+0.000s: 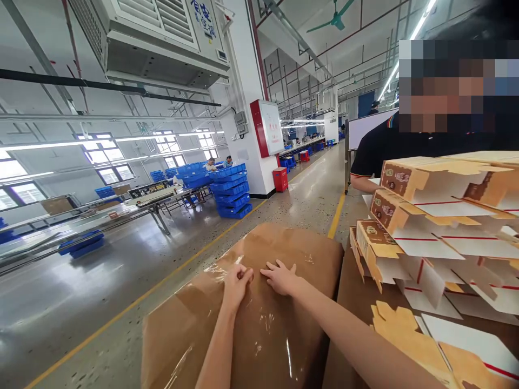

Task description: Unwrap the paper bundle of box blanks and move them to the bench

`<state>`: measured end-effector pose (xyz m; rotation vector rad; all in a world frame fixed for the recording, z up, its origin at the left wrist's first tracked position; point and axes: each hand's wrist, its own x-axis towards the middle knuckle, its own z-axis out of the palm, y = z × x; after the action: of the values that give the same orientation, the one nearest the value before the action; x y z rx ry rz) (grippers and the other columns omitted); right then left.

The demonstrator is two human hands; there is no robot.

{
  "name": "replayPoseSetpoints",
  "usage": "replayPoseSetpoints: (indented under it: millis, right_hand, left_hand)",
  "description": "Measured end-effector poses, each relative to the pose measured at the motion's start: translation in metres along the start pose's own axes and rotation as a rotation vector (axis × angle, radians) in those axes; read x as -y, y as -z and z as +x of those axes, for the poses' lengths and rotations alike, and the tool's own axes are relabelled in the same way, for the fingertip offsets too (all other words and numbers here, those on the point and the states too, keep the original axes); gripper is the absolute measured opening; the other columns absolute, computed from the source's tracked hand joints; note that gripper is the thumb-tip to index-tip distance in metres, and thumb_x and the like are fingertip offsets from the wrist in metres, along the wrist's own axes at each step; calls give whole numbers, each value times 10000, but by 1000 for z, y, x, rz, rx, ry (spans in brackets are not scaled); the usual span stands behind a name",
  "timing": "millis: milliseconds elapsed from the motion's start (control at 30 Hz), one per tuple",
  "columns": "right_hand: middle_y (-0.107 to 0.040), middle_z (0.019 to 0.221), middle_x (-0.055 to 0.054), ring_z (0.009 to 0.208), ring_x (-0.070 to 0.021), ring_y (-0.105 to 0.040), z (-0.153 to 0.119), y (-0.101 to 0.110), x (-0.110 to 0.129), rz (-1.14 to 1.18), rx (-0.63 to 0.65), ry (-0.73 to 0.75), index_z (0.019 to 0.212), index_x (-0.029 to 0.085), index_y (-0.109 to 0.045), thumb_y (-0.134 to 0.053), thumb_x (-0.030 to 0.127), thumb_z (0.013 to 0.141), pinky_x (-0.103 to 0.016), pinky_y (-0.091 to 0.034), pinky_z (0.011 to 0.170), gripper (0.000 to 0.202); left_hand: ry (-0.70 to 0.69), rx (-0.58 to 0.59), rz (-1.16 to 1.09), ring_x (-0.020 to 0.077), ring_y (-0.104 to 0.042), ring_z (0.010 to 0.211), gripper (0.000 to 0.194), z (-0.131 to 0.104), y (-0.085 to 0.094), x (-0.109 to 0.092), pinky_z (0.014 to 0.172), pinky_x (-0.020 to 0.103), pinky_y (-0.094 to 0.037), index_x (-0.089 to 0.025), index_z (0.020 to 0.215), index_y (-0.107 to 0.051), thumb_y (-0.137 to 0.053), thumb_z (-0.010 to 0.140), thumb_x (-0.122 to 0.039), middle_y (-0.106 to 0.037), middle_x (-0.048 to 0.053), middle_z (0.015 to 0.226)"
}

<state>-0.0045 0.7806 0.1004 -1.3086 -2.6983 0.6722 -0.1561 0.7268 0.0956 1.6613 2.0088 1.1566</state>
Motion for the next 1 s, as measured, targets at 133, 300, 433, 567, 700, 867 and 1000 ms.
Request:
replayPoseSetpoints:
  millis: [133, 300, 433, 567, 700, 867, 1000]
  right_hand:
    - [-336, 1409, -72, 1274, -311, -317, 0, -3, 0, -18, -39, -7, 1270, 235, -415, -512, 266, 866, -591, -287, 996, 416]
    - [-356, 1396, -65, 1274, -300, -317, -7, 10, 11, -79, -76, 229, 1229, 217, -459, -537, 243, 850, -584, -257, 1012, 387]
    - [-545, 1202, -61, 1167, -252, -452, -4, 13, 27, -191, -4, 361, 1053, 165, -576, -549, 284, 841, -528, -309, 986, 244]
    - [-602, 1107, -63, 1099, -236, -512, 9, 14, 38, -303, 116, 355, 994, 148, -598, -543, 390, 830, -501, -337, 962, 297]
    - [-622, 1070, -61, 1015, -214, -568, 15, 19, 40, -321, 200, 384, 980, 145, -602, -524, 414, 837, -478, -387, 923, 314]
    - [-641, 1004, -48, 946, -185, -599, 1, 22, 26, -279, 132, 489, 961, 140, -602, -482, 366, 875, -430, -444, 867, 270]
    - [-649, 957, -36, 870, -163, -618, -20, 36, -6, -304, 118, 502, 934, 138, -606, -490, 343, 876, -374, -492, 790, 243]
  left_hand:
    - [-43, 65, -145, 108, -407, 616, 306, -23, 24, -5, 615, 239, -319, -184, 609, -475, -515, 760, -447, -440, -47, 605]
    - [-26, 11, -203, 120, -437, 679, 294, -43, 34, -7, 662, 232, -359, -197, 682, -462, -448, 796, -468, -461, -31, 683]
    - [7, -13, -110, 159, -538, 844, 298, -38, 30, -2, 782, 287, -413, -224, 738, -427, -303, 843, -474, -581, 2, 821]
    - [55, 89, 204, 229, -548, 1028, 261, -26, 25, 9, 994, 493, -248, -245, 948, -533, -327, 840, -362, -654, 37, 1018]
    - [51, 143, 426, 206, -438, 1211, 364, -22, 20, 18, 1055, 490, -144, -258, 1128, -503, -254, 865, -302, -577, 21, 1231]
    - [70, 159, 521, 172, -396, 1249, 400, -23, 18, 22, 1064, 475, -178, -257, 1177, -476, -206, 887, -316, -545, -5, 1273]
    - [77, 141, 545, 182, -376, 1264, 389, -21, 20, 19, 1073, 451, -170, -252, 1158, -493, -275, 870, -396, -543, 15, 1277]
